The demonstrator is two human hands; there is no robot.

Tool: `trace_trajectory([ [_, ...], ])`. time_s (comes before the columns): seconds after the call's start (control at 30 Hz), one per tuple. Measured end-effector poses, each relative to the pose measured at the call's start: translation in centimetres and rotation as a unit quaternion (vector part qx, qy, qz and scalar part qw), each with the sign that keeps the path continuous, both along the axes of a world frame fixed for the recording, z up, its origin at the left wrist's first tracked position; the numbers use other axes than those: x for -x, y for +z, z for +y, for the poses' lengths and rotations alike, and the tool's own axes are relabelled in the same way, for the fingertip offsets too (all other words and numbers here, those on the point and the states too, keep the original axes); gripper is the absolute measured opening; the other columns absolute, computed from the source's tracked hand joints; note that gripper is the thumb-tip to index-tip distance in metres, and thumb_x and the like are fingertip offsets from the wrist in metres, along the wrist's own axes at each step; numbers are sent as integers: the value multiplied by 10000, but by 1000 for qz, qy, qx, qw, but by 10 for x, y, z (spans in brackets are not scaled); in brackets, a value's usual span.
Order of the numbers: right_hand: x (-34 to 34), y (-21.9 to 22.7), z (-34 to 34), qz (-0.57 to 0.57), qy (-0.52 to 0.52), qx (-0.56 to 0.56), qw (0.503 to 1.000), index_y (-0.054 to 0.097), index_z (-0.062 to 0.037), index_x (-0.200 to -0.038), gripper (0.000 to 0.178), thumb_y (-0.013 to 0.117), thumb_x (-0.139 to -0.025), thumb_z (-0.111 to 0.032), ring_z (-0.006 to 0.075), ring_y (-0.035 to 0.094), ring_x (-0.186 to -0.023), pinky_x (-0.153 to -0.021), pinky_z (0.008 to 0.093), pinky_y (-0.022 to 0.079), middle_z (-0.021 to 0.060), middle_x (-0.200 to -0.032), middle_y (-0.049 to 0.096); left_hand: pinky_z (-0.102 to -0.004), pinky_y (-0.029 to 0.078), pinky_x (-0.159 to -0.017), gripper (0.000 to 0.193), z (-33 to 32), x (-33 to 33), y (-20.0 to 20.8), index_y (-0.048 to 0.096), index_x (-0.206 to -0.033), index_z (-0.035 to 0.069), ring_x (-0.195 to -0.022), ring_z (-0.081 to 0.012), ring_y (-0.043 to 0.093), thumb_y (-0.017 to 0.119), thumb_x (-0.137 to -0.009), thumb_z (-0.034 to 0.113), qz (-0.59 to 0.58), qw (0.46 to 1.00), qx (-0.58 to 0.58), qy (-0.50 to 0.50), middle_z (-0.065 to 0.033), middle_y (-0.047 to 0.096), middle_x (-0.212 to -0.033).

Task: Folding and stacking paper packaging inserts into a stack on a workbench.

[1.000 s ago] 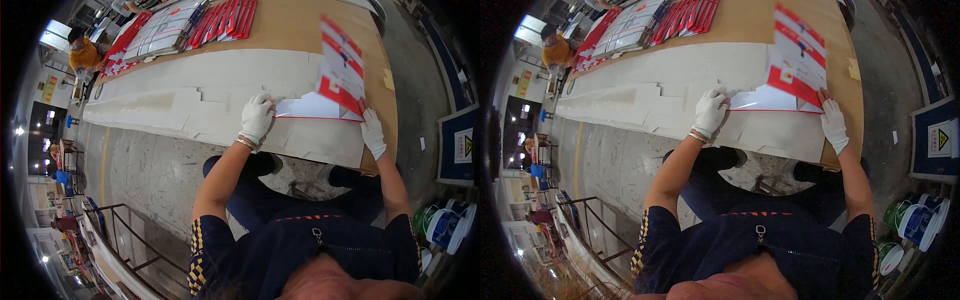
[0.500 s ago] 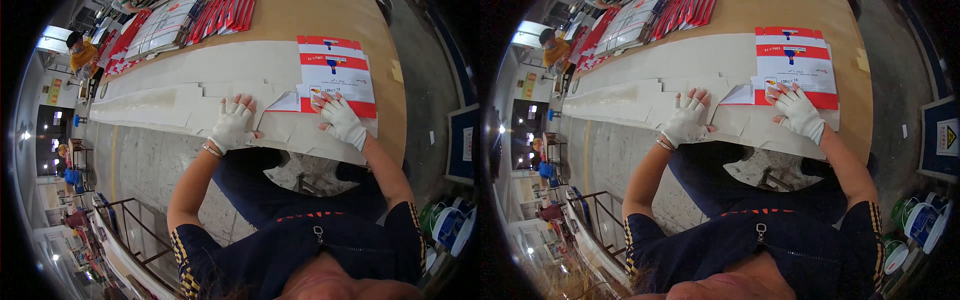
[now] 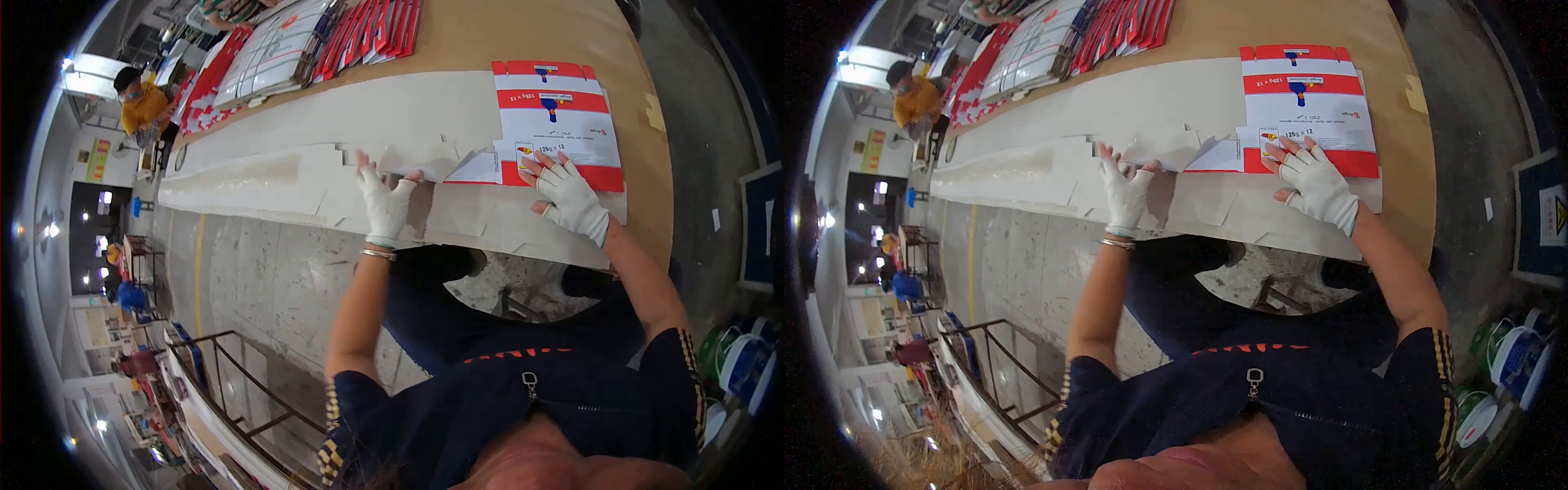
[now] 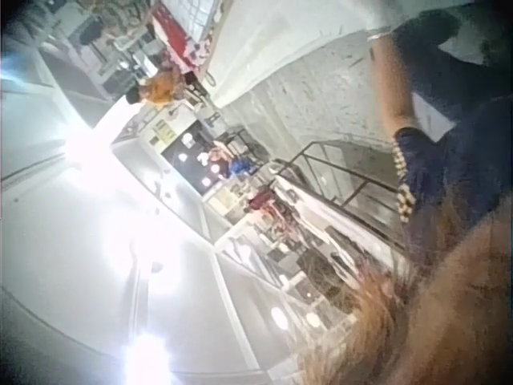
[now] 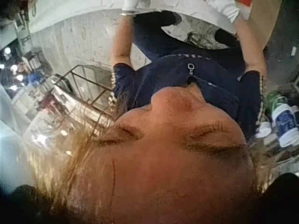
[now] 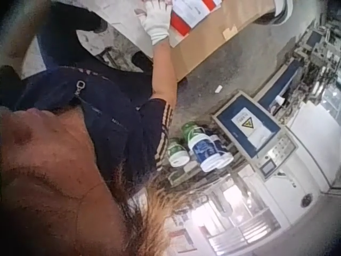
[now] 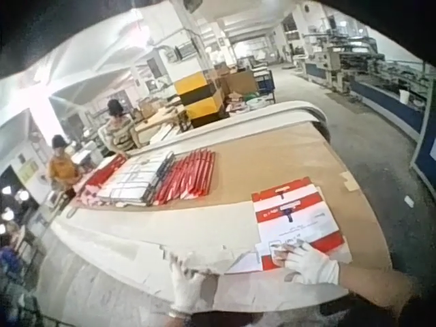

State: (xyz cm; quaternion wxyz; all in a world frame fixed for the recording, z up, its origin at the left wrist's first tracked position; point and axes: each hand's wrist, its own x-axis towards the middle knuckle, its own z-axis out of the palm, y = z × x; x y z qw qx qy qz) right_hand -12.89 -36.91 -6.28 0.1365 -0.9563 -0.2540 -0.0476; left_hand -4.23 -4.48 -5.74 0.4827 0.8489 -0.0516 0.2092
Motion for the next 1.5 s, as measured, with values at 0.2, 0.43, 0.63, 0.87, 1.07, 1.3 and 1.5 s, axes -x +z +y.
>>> trace_trajectory([
  [0.2, 2, 7, -4, 17, 3, -10, 1000, 438, -125, -1362, 572, 573, -856, -353, 277, 272, -1378, -1118, 513, 152, 74, -1471, 345, -335, 418, -904, 471, -48, -4, -6, 435, -1189, -61, -1028, -222, 544, 668, -833, 143, 156, 931, 321, -69, -160, 561, -1141],
  [0.43, -6, 3, -16, -55, 22, 84, 995, 411, -156, -1380, 508, 482, -878, -182, 237, 308, -1365, -1099, 510, 194, 56, -1469, 353, -390, 380, -1009, 576, -57, -7, 2, 285, -1363, -90, -1301, -428, 328, 482, -830, 4, -117, 957, -169, -203, -256, 180, -1485],
  [0.63, -12, 9, -12, -105, 3, 109, 988, 403, -181, -1384, 494, 413, -891, -142, 230, 342, -1345, -1060, 535, 260, 40, -1460, 367, -633, 200, -1044, 848, -59, -5, -5, 171, -1442, -15, -1393, -401, 175, 630, -759, 189, -76, 867, -337, -359, -226, 165, -1506],
  [0.87, -10, -8, -11, -168, 6, 180, 969, 393, -193, -1390, 515, 431, -877, -165, 229, 326, -1356, -1018, 606, 278, 27, -1468, 361, -704, 201, -987, 763, -77, -4, -7, 266, -1454, 135, -1381, -399, 199, 547, -838, 488, -49, 840, -453, -295, -210, 199, -1498],
  [1.07, -6, -18, -7, -181, 7, 148, 972, 459, -170, -1336, 461, 446, -876, -157, 253, 354, -1345, -1041, 639, 234, 48, -1421, 427, -716, 202, -971, 706, -81, -1, -7, 301, -1446, 184, -1373, -391, 222, 529, -854, 493, -32, 826, -495, -266, -204, 216, -1496],
  [1.3, -7, -26, -10, -184, 34, 143, 972, 474, -161, -1330, 448, 439, -884, -185, 250, 375, -1331, -1043, 650, 223, 38, -1403, 453, -707, 182, -987, 629, -79, -1, -7, 377, -1410, 211, -1360, -413, 235, 542, -858, 461, -38, 821, -497, -278, -225, 235, -1480],
  [1.5, -8, -28, -13, -188, 59, 199, 960, 422, -169, -1373, 478, 406, -898, -217, 216, 378, -1326, -1000, 646, 286, 22, -1429, 418, -675, 176, -1013, 590, -75, -7, -9, 412, -1389, 226, -1352, -415, 245, 552, -856, 439, -72, 821, -468, -319, -219, 251, -1473],
])
